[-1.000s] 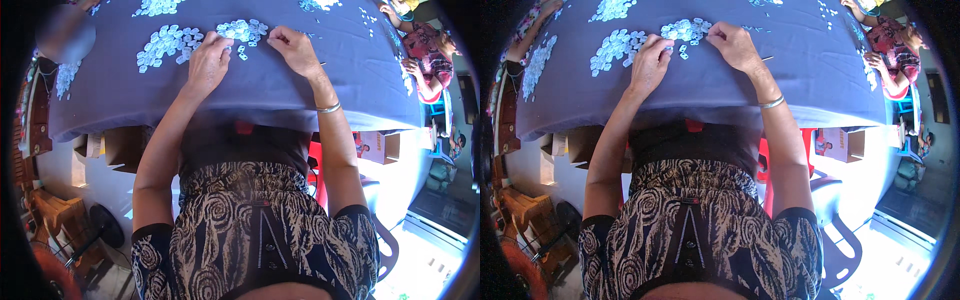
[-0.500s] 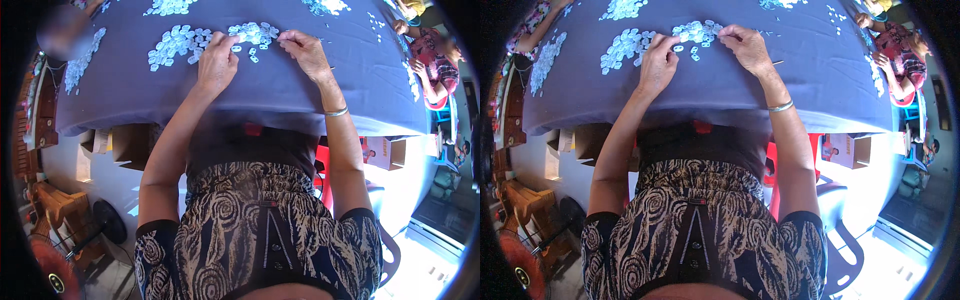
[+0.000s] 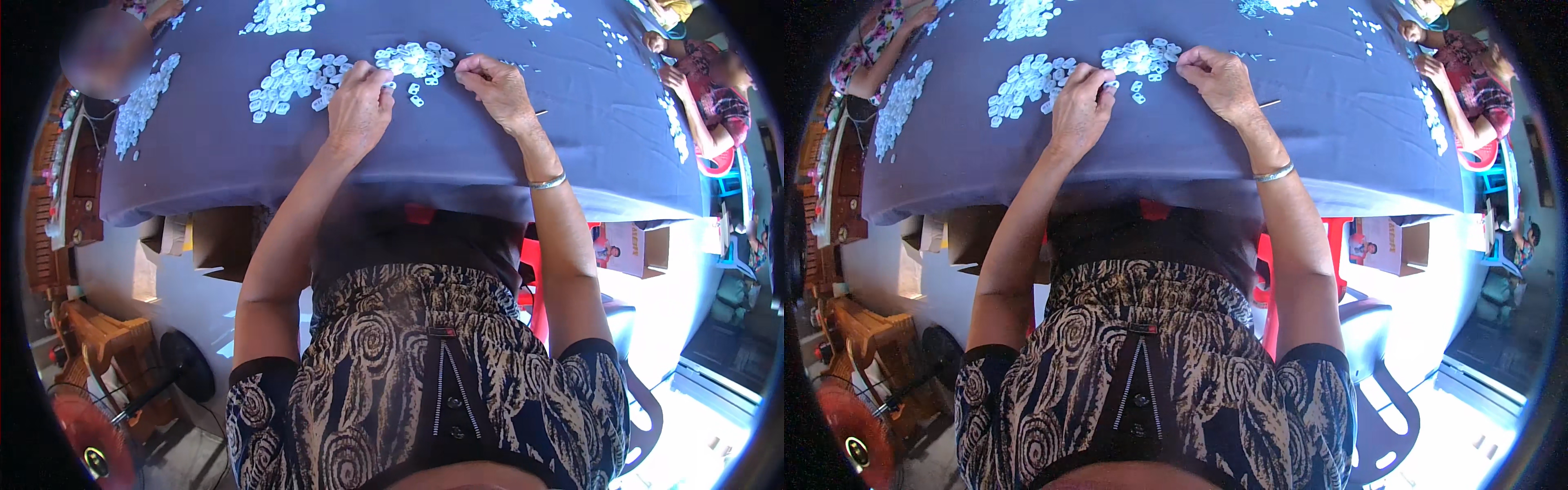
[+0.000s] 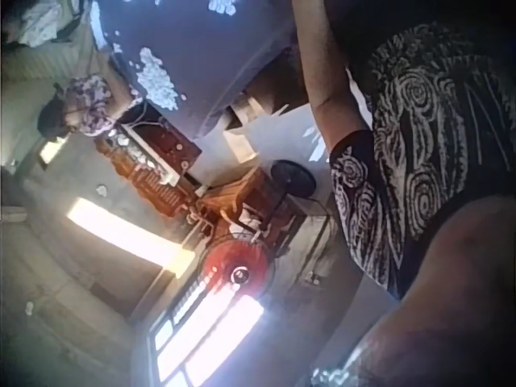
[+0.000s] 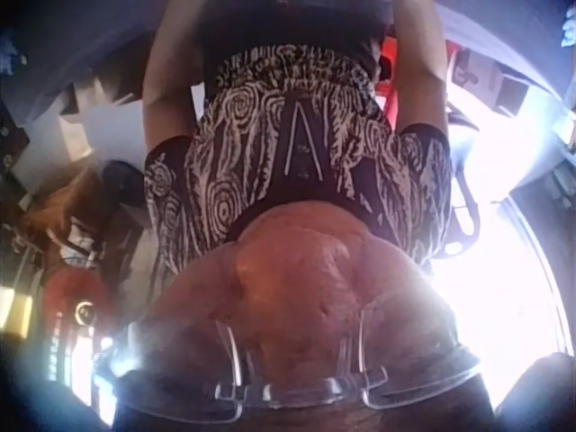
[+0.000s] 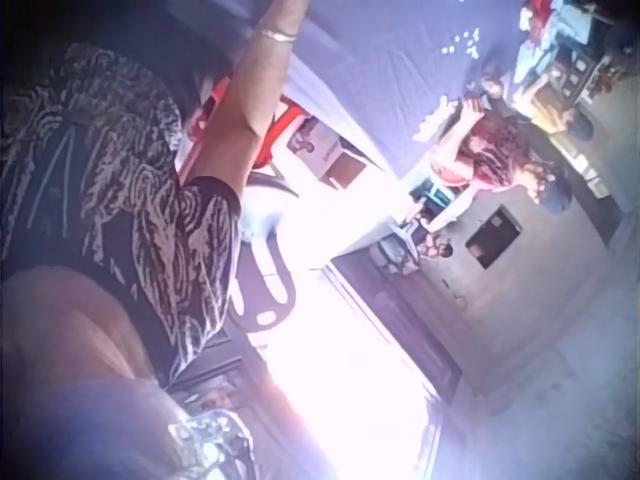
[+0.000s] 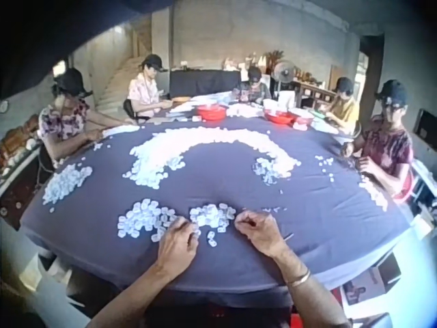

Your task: The person repeatedly picks up small plastic pieces from the table, joins them together by hand, and places the assembled components into piles.

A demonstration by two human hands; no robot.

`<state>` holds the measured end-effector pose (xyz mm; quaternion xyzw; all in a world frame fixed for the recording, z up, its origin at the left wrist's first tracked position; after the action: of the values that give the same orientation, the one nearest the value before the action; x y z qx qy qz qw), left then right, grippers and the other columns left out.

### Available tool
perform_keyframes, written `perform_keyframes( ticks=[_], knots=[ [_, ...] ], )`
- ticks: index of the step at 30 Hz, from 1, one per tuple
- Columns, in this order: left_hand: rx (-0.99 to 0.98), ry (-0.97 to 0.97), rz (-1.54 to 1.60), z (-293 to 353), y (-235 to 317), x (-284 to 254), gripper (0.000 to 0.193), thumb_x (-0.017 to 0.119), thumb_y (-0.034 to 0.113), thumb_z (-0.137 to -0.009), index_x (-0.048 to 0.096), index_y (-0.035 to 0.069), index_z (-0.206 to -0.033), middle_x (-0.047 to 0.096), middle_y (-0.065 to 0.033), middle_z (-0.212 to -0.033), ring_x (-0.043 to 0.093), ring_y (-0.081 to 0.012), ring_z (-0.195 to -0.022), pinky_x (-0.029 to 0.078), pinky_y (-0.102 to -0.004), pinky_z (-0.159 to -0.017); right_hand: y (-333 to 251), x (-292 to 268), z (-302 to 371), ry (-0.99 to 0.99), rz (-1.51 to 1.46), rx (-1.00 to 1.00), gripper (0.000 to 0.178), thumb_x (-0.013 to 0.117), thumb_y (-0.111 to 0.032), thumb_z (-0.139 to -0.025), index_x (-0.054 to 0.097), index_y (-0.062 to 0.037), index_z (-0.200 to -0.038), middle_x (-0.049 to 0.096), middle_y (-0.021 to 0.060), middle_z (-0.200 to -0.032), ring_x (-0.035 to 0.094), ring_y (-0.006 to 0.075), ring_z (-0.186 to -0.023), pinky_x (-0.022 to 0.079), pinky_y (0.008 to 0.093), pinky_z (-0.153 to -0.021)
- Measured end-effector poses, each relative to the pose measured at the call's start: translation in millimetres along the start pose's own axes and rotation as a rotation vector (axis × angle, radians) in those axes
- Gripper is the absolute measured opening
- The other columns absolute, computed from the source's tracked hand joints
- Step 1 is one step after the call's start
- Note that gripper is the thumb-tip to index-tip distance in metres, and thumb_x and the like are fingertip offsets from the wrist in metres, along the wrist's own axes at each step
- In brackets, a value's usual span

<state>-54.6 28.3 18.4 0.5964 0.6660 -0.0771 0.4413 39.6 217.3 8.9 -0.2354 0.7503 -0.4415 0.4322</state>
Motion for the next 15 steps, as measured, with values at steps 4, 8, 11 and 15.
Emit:
perform_keyframes(
  ticks=[4, 8, 11, 15],
  knots=[
    [-0.066, 0.036, 0.021, -1, 1, -3, 0.022, 0.061, 0.001, -0.073, 0.06, 0.006, -0.094, 0.052, -0.0099, -0.089, 0.058, -0.028, -0.079, 0.049, -0.0385, -0.066, -4, 1, 0, 0.0, 0.016, -0.005, 0.012, 0.065, -0.015, -0.082, 0.067, -0.006, -0.089, 0.061, -0.0027, -0.074, 0.051, 0.0044, -0.066, 0.044, 0.0212, -0.06],
    [0.042, 0.05, 0.085, -5, 13, -4, 0.024, 0.062, 0.003, -0.074, 0.061, 0.009, -0.098, 0.051, -0.0088, -0.092, 0.058, -0.0251, -0.081, 0.05, -0.0365, -0.067, -1, 0, -2, 0.011, 0.014, -0.053, 0.015, 0.066, -0.019, -0.081, 0.067, -0.0072, -0.09, 0.062, -0.0004, -0.07, 0.052, 0.007, -0.064, 0.045, 0.0244, -0.062],
    [0.165, -0.047, 0.103, -4, 23, 4, 0.026, 0.065, 0.007, -0.075, 0.063, 0.012, -0.101, 0.052, -0.0052, -0.096, 0.057, -0.022, -0.086, 0.05, -0.0343, -0.071, 1, -1, -1, 0.021, 0.044, -0.019, 0.017, 0.066, -0.021, -0.08, 0.067, -0.0067, -0.091, 0.061, 0.0003, -0.069, 0.052, 0.0072, -0.063, 0.045, 0.0246, -0.061],
    [0.217, -0.13, 0.064, -6, 23, 10, 0.019, 0.063, 0.006, -0.079, 0.065, 0.008, -0.098, 0.052, -0.0049, -0.093, 0.056, -0.0221, -0.088, 0.047, -0.033, -0.076, 1, 2, -2, -0.015, 0.02, -0.018, 0.013, 0.064, -0.014, -0.084, 0.065, -0.0032, -0.09, 0.058, -0.0049, -0.075, 0.047, 0.003, -0.068, 0.04, 0.0196, -0.061]
  ],
)
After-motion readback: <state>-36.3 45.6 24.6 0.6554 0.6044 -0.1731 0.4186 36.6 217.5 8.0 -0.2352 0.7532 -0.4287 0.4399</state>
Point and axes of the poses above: each hand's wrist, its own z-axis away from the middle knuckle, its own x-axis out of the palm, y = z × x, the point moved 6 cm from there along -z, towards the middle knuckle
